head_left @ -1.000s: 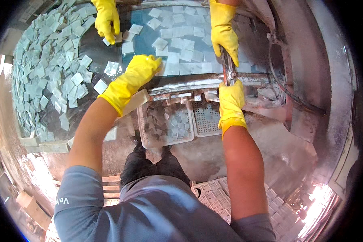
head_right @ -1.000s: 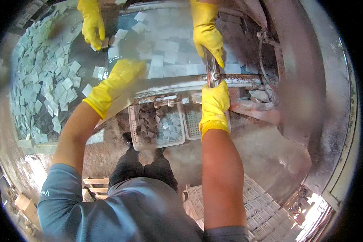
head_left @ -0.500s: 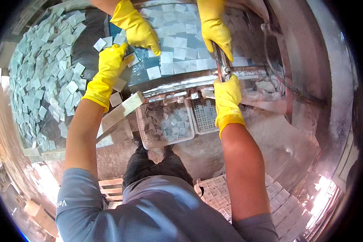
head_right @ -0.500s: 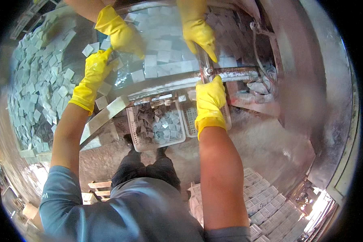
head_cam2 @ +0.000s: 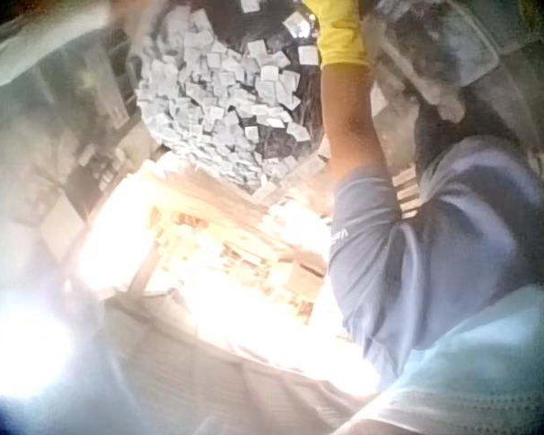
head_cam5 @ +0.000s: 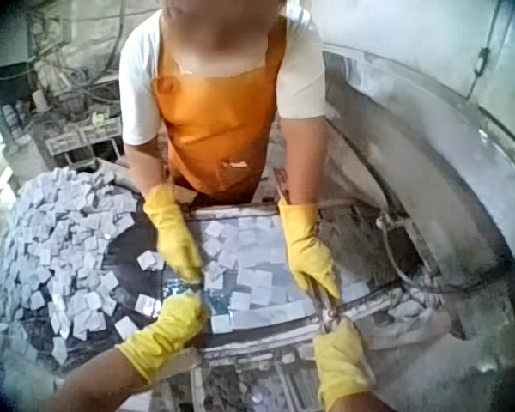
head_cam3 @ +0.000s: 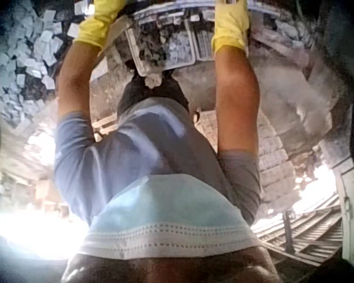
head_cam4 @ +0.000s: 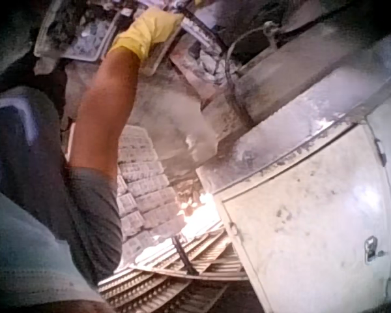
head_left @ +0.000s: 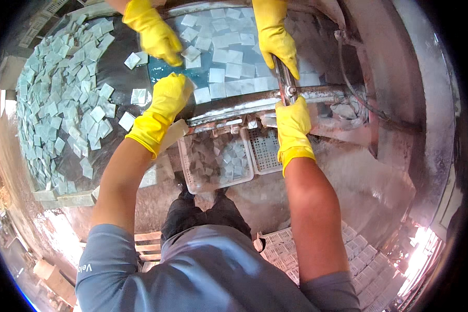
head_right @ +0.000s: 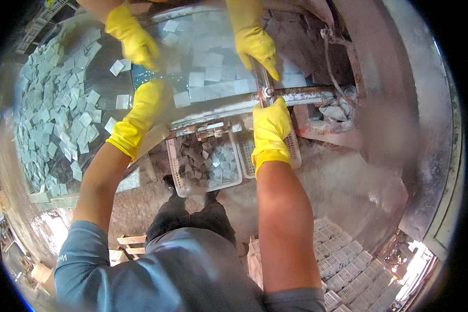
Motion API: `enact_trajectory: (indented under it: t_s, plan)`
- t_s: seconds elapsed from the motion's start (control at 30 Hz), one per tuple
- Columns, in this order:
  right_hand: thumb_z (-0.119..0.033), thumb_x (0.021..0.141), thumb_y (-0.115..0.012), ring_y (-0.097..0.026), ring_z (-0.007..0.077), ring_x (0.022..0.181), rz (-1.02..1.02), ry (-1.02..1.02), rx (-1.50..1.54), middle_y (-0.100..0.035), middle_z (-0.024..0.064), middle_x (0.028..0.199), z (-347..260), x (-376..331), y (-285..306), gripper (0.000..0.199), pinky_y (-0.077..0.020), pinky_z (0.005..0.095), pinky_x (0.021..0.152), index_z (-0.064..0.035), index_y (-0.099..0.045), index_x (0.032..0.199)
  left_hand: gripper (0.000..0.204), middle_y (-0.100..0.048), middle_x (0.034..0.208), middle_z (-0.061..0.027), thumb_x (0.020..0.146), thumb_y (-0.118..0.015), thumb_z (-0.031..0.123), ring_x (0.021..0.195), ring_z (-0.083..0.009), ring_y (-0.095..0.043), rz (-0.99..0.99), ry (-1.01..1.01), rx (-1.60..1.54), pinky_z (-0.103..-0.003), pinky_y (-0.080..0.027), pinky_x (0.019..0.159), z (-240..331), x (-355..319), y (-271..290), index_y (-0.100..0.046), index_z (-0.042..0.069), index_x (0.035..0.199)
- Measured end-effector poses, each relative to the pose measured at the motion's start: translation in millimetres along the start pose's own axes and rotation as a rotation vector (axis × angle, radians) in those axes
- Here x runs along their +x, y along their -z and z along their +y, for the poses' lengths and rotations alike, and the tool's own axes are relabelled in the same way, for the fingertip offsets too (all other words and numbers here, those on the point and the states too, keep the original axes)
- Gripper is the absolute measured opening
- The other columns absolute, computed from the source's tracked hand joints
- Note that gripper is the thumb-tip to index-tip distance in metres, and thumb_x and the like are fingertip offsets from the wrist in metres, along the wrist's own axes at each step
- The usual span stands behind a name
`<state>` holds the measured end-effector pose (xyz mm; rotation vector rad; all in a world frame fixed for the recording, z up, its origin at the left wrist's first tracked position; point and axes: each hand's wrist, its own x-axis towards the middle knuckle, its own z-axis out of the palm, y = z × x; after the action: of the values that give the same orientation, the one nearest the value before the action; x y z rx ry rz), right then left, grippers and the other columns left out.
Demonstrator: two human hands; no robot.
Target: The person sorts small square tiles on a conveyor belt, moving them into a white plastic basket. The person then carries the basket to a nearby table and places it down. The person returns to the conveyor belt and continues sorting tiles.
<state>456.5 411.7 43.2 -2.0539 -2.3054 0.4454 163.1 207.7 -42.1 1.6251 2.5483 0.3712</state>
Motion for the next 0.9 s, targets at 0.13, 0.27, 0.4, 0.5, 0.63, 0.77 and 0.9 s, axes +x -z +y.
enact_trajectory:
  t_s: [0.13, 0.27, 0.4, 0.5, 0.63, 0.77, 0.9]
  plan:
    - [-0.041, 0.084, -0.078, -0.071, 0.0447, 0.115, 0.047, 0.012, -0.013, -0.075, 0.0242, 0.121, 2.4, -1.6, -1.2, 0.06, -0.0553, 0.0532, 0.1, -0.0051, -0.066, 0.13, 0.028, -0.075, 0.096, -0.0211, 0.092, -0.073, 0.033, 0.091, -0.0441, -0.072, -0.014, 0.121, -0.075, -0.053, -0.058, 0.08, 7.4, 11.6, 8.9, -0.076, 0.006, 0.097]
    - [-0.042, 0.083, -0.079, -0.071, 0.0448, 0.116, 0.015, 0.008, -0.04, -0.074, 0.024, 0.123, 1.1, 0.3, 0.8, 0.062, -0.0551, 0.053, 0.1, -0.0052, -0.066, 0.131, 0.022, -0.075, 0.099, -0.02, 0.09, -0.074, 0.03, 0.095, -0.0435, -0.072, 0.044, 0.045, -0.214, -0.052, -0.058, 0.083, 9.2, 18.6, -11.7, -0.077, 0.01, 0.097]
    - [-0.042, 0.082, -0.08, -0.071, 0.0451, 0.115, 0.02, 0.008, -0.032, -0.074, 0.0233, 0.124, 8.5, 6.2, -8.6, 0.062, -0.0557, 0.0531, 0.1, -0.0064, -0.066, 0.13, 0.015, -0.076, 0.104, -0.0197, 0.089, -0.073, 0.026, 0.099, -0.0423, -0.072, 0.007, -0.007, -0.384, -0.052, -0.058, 0.086, 76.8, 36.6, -8.5, -0.077, 0.012, 0.096]
    - [-0.043, 0.082, -0.08, -0.071, 0.045, 0.116, 0.079, 0.063, -0.043, -0.074, 0.0232, 0.124, 11.1, 6.3, -12.0, 0.063, -0.0557, 0.0531, 0.1, -0.0058, -0.065, 0.131, 0.027, -0.076, 0.103, -0.0209, 0.09, -0.074, 0.028, 0.096, -0.0434, -0.072, 0.01, 0.045, -0.42, -0.052, -0.058, 0.084, 97.0, 32.6, -24.1, -0.073, 0.01, 0.11]
    - [-0.041, 0.082, -0.081, -0.071, 0.0453, 0.115, 0.049, 0.016, -0.001, -0.074, 0.0246, 0.122, 8.0, 0.5, -3.9, 0.062, -0.056, 0.0542, 0.098, -0.0037, -0.065, 0.129, 0.046, -0.075, 0.109, -0.0206, 0.089, -0.079, 0.031, 0.101, -0.0407, -0.072, 0.317, -0.214, -0.278, -0.049, -0.058, 0.087, 83.8, 15.9, -5.1, -0.07, 0.007, 0.127]
    - [-0.043, 0.083, -0.08, -0.071, 0.0434, 0.115, 0.048, 0.033, 0.019, -0.075, 0.0237, 0.119, 8.9, 0.5, -7.8, 0.062, -0.0566, 0.053, 0.096, -0.0054, -0.066, 0.131, 0.086, -0.044, 0.163, -0.0263, 0.09, -0.077, 0.047, 0.152, -0.0458, -0.04, 0.079, -0.29, 0.014, -0.056, -0.026, 0.128, 60.7, 4.1, -18.4, -0.045, 0.009, 0.161]
    - [-0.044, 0.082, -0.084, -0.073, 0.041, 0.112, 0.087, 0.056, -0.03, -0.076, 0.0216, 0.12, 0.0, -3.3, -5.5, 0.063, -0.0579, 0.0531, 0.094, -0.005, -0.066, 0.127, 0.086, -0.044, 0.163, -0.0266, 0.093, -0.072, 0.055, 0.152, -0.0452, -0.039, 0.096, -0.249, 0.108, -0.057, -0.025, 0.127, 76.7, 40.2, -38.2, -0.045, 0.01, 0.161]
